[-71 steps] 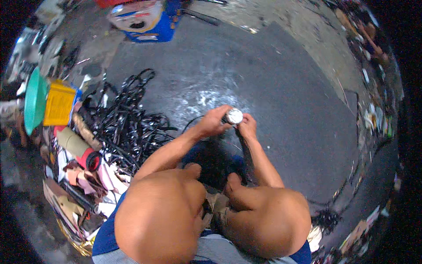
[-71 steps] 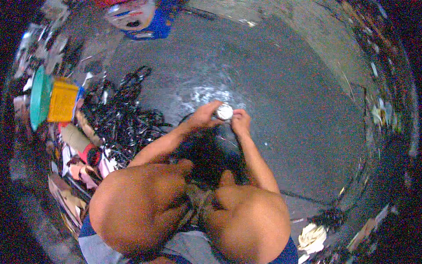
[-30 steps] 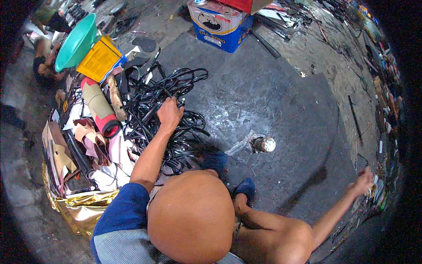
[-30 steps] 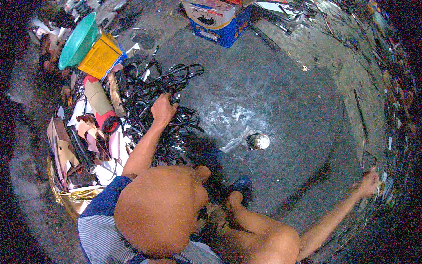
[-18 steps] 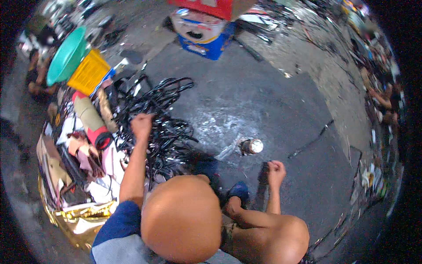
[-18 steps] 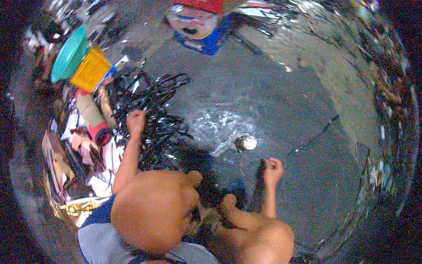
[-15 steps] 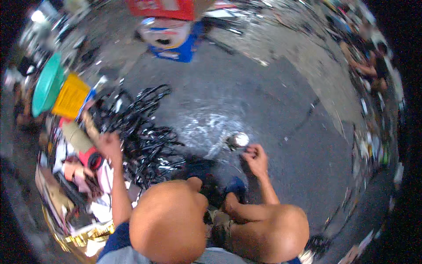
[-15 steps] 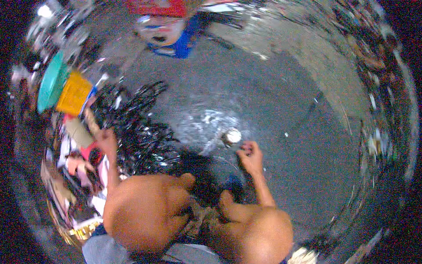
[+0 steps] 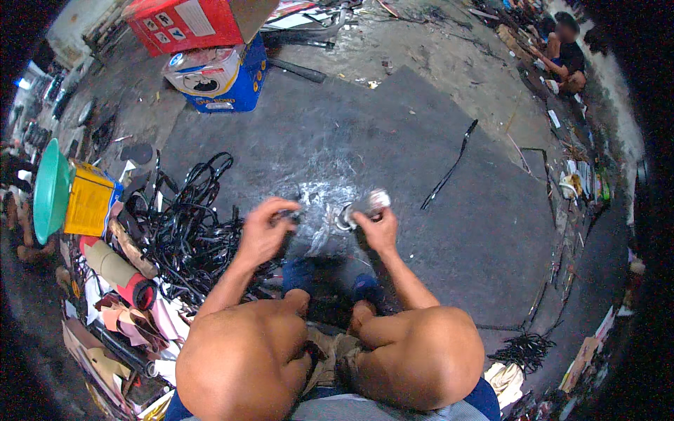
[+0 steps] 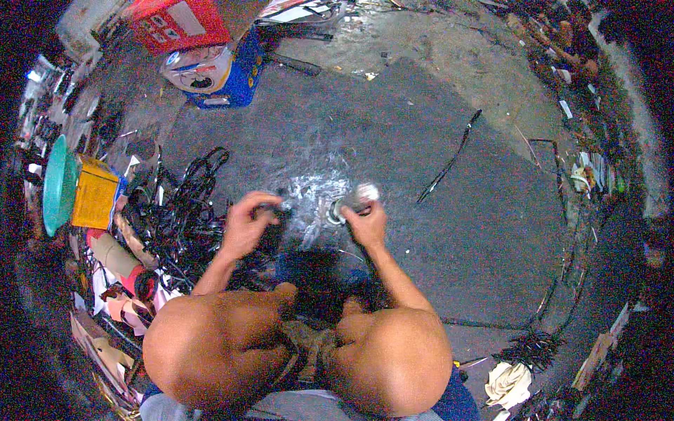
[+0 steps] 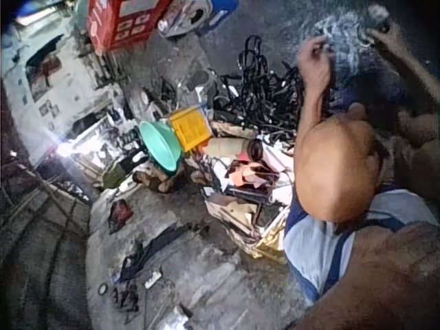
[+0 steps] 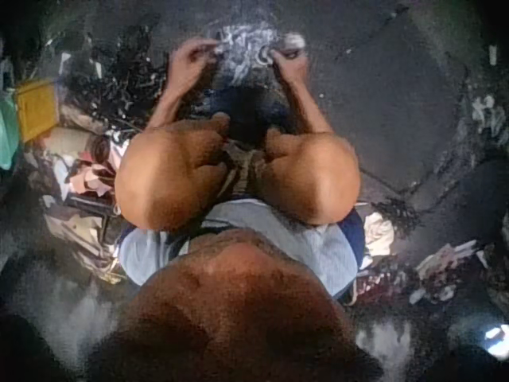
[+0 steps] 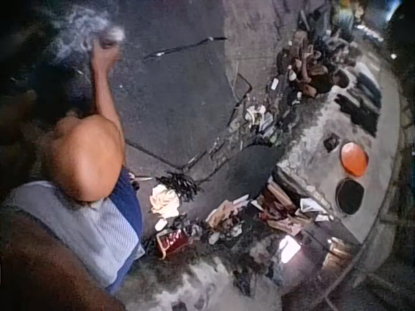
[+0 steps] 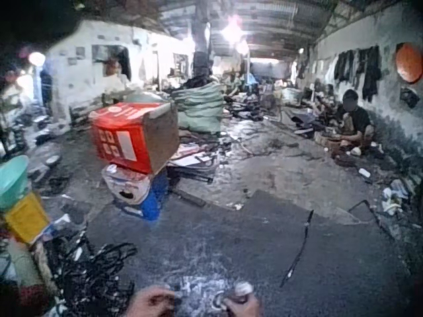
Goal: The person sits on the floor and repeatedly picks up thin black rods, applies a white substance from a small container to one end of each rod, and places the treated rods in a row on the floor. The person handles the rods one at a time and occasionally adjusts the container.
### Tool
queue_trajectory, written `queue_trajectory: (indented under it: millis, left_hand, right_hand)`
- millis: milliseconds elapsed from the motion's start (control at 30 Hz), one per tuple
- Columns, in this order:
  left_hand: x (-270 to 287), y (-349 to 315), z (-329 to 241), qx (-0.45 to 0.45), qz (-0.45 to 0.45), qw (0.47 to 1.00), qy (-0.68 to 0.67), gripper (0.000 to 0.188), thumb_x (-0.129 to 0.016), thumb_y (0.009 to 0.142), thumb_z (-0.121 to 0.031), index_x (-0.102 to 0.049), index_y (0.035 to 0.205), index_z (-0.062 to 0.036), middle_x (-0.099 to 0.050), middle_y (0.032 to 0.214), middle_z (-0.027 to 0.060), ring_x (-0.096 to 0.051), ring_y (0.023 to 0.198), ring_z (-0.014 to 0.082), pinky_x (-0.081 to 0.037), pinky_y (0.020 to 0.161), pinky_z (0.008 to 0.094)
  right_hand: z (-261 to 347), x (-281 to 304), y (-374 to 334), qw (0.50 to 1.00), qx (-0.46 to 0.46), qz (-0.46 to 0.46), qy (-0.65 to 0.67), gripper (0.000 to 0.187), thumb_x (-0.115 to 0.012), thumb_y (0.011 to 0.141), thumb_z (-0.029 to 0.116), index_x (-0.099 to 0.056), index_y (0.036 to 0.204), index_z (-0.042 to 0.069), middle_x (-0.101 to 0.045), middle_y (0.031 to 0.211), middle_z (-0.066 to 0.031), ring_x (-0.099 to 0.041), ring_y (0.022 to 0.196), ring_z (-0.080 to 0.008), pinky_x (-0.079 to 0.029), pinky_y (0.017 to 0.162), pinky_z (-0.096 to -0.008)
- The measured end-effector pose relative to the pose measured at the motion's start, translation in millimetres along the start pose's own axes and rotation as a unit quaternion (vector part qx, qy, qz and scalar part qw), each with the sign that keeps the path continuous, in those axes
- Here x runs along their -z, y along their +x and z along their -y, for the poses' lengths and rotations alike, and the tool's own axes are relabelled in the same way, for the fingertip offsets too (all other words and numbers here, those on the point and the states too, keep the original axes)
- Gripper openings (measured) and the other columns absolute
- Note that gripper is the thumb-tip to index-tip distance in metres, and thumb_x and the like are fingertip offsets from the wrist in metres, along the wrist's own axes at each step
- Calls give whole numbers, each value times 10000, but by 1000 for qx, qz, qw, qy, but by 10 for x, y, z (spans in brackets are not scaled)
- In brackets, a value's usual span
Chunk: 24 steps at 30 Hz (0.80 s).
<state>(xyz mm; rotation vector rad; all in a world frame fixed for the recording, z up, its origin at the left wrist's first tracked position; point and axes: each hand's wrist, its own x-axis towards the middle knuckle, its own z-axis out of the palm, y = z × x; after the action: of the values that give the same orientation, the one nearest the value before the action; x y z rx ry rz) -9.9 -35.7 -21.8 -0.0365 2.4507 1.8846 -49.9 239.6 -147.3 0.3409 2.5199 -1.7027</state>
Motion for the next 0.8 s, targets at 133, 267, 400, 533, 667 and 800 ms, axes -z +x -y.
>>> queue_trajectory:
  millis: [133,267,400,533,667,800]
  left_hand:
    - [-678,223,612,158,20,964,-212,448,-661,842,82,-575,1278,20,-655,936,94,-711,799,177,-552,644,255]
    - [-778,226,765,224,40,954,-193,383,-699,806,72,-624,1181,68,-656,849,81,-703,768,174,-547,659,253]
    - [-872,227,737,250,98,909,-320,364,-667,818,41,-654,1181,60,-669,846,75,-661,727,145,-534,693,233]
    - [-869,123,777,296,175,833,-434,409,-623,835,27,-650,1243,43,-695,906,80,-633,730,121,-526,701,225]
    - [-738,111,862,260,198,915,-236,370,-667,835,12,-693,1205,9,-704,817,61,-629,631,110,-517,581,242]
    - [-729,441,993,191,162,967,-37,182,-729,795,-36,-763,970,-1,-719,725,70,-653,592,130,-505,537,271]
  right_hand:
    - [32,259,136,973,2,-85,213,655,-885,758,169,-471,1242,14,-647,1060,-96,-657,922,-190,-544,790,-323]
    - [686,356,-50,981,0,-52,185,675,-881,762,133,-429,1254,37,-632,1101,-124,-655,944,-189,-552,819,-325]
    - [859,198,-187,982,84,4,167,742,-883,750,126,-404,1306,24,-631,1106,-120,-662,966,-198,-603,756,-320]
    - [557,188,-161,990,122,-35,57,806,-900,726,165,-387,1331,21,-653,1135,-194,-694,956,-225,-615,697,-356]
    - [172,440,-85,996,12,-65,-67,782,-909,706,238,-430,1287,26,-664,1081,-172,-680,949,-240,-569,755,-375]
    - [96,598,-85,993,18,-115,1,760,-909,709,219,-441,1270,11,-654,1049,-137,-661,930,-236,-550,805,-366]
